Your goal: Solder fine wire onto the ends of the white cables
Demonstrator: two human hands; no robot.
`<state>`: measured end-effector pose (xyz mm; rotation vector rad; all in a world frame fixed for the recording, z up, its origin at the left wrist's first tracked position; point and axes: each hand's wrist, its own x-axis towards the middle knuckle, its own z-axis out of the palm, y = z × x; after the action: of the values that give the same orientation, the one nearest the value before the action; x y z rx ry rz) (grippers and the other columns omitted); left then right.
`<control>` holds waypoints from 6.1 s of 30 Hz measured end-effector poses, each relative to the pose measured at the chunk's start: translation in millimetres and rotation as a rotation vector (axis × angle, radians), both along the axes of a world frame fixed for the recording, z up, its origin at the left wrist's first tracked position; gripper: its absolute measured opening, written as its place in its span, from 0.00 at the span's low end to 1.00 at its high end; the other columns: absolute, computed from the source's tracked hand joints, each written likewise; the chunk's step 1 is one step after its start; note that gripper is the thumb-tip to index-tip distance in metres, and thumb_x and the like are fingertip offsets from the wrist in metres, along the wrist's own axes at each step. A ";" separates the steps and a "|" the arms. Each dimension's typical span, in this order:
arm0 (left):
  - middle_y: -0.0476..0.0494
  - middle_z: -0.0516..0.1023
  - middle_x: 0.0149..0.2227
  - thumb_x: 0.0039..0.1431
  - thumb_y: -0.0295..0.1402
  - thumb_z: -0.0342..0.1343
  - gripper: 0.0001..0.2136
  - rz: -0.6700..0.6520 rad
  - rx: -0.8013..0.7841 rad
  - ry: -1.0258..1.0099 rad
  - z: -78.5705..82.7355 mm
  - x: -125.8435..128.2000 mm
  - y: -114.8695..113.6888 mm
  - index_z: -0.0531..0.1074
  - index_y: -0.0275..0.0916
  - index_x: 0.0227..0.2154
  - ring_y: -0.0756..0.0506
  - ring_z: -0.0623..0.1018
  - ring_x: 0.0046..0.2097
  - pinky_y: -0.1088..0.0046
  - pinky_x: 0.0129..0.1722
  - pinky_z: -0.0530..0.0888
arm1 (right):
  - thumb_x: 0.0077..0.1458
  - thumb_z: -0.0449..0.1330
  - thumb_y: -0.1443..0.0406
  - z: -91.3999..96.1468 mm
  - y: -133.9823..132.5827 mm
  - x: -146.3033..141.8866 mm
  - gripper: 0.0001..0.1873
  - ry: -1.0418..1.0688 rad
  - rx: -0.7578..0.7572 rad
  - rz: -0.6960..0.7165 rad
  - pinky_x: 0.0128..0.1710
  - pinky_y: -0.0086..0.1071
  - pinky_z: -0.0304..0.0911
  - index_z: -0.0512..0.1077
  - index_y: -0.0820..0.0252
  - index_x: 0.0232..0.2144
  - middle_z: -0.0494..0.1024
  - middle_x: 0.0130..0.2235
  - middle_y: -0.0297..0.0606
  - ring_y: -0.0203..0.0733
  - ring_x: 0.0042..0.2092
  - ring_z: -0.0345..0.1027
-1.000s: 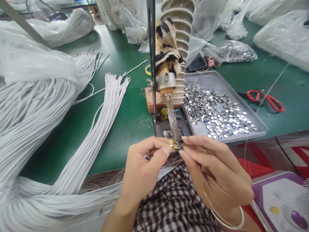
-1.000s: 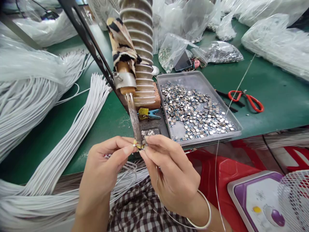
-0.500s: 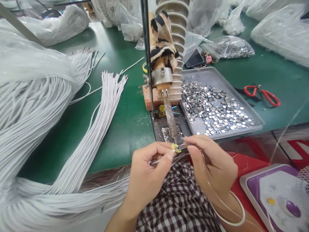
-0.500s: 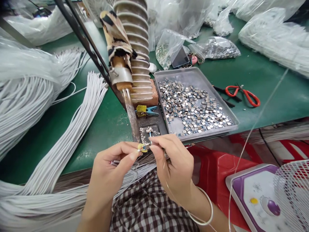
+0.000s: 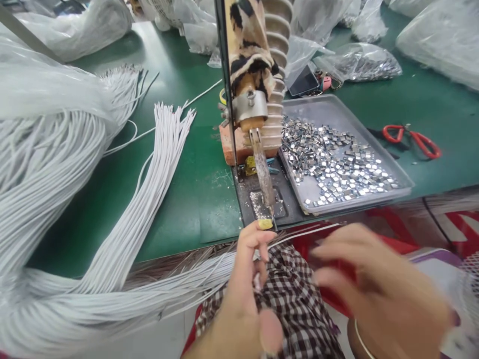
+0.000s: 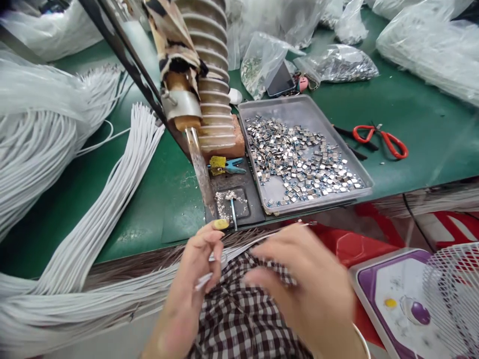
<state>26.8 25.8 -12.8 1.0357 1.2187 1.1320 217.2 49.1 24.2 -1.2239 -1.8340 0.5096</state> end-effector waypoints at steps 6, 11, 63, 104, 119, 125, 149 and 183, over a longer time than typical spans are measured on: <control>0.32 0.60 0.64 0.48 0.52 0.68 0.38 -0.243 0.125 0.101 5.9 4.4 -10.9 0.63 0.48 0.61 0.41 0.75 0.42 0.67 0.34 0.74 | 0.61 0.58 0.73 -2.5 -4.4 -29.5 0.07 -0.012 0.002 0.247 0.29 0.30 0.70 0.74 0.59 0.35 0.78 0.30 0.36 0.36 0.31 0.69; 0.45 0.74 0.36 0.66 0.48 0.53 0.15 -0.199 0.166 0.170 11.6 0.0 -1.1 0.74 0.44 0.45 0.48 0.70 0.31 0.73 0.30 0.67 | 0.55 0.61 0.75 -2.0 -1.9 -25.3 0.07 0.156 -0.035 0.183 0.31 0.28 0.70 0.73 0.59 0.33 0.76 0.29 0.35 0.34 0.31 0.70; 0.47 0.86 0.40 0.64 0.27 0.57 0.07 -0.056 0.116 0.053 22.0 -4.1 27.9 0.76 0.40 0.30 0.49 0.82 0.41 0.79 0.42 0.75 | 0.62 0.56 0.72 5.8 40.9 -18.9 0.10 -0.005 -0.003 0.066 0.26 0.25 0.60 0.70 0.57 0.29 0.75 0.26 0.28 0.31 0.27 0.67; 0.48 0.86 0.35 0.59 0.24 0.58 0.09 0.031 0.201 0.141 50.1 -11.1 47.2 0.75 0.40 0.25 0.47 0.82 0.33 0.76 0.30 0.75 | 0.51 0.67 0.78 -7.1 17.1 -45.6 0.27 -0.050 0.438 -0.168 0.45 0.35 0.81 0.76 0.52 0.52 0.82 0.48 0.38 0.43 0.44 0.80; 0.45 0.86 0.34 0.55 0.24 0.59 0.08 0.011 0.068 0.048 53.8 -15.9 55.6 0.75 0.39 0.22 0.47 0.81 0.31 0.74 0.31 0.75 | 0.53 0.66 0.77 -3.8 22.1 -48.9 0.21 0.036 0.406 -0.154 0.43 0.35 0.81 0.78 0.53 0.46 0.83 0.43 0.38 0.42 0.41 0.80; 0.46 0.86 0.32 0.54 0.26 0.60 0.08 0.012 0.058 -0.031 53.2 -15.7 60.3 0.76 0.39 0.21 0.48 0.79 0.30 0.74 0.30 0.75 | 0.52 0.66 0.78 -6.9 26.3 -51.6 0.24 0.073 0.430 -0.149 0.40 0.36 0.81 0.78 0.51 0.48 0.82 0.45 0.39 0.42 0.40 0.80; 0.40 0.80 0.49 0.67 0.21 0.48 0.12 -0.500 0.315 0.512 36.4 13.5 29.4 0.75 0.38 0.46 0.42 0.79 0.50 0.66 0.50 0.75 | 0.57 0.59 0.78 10.9 0.6 -18.4 0.11 -0.109 0.154 0.087 0.43 0.37 0.58 0.73 0.60 0.38 0.75 0.36 0.35 0.37 0.39 0.64; 0.56 0.66 0.25 0.63 0.31 0.61 0.09 -0.076 0.361 0.322 20.2 11.7 25.8 0.71 0.40 0.27 0.52 0.65 0.26 0.76 0.26 0.60 | 0.60 0.59 0.67 7.8 17.6 -12.1 0.10 0.436 -0.576 0.198 0.29 0.27 0.58 0.73 0.59 0.26 0.69 0.25 0.29 0.31 0.28 0.61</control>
<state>38.5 51.6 7.4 1.5731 1.2353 1.1814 205.2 66.7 31.9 -1.1685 -1.4765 1.3726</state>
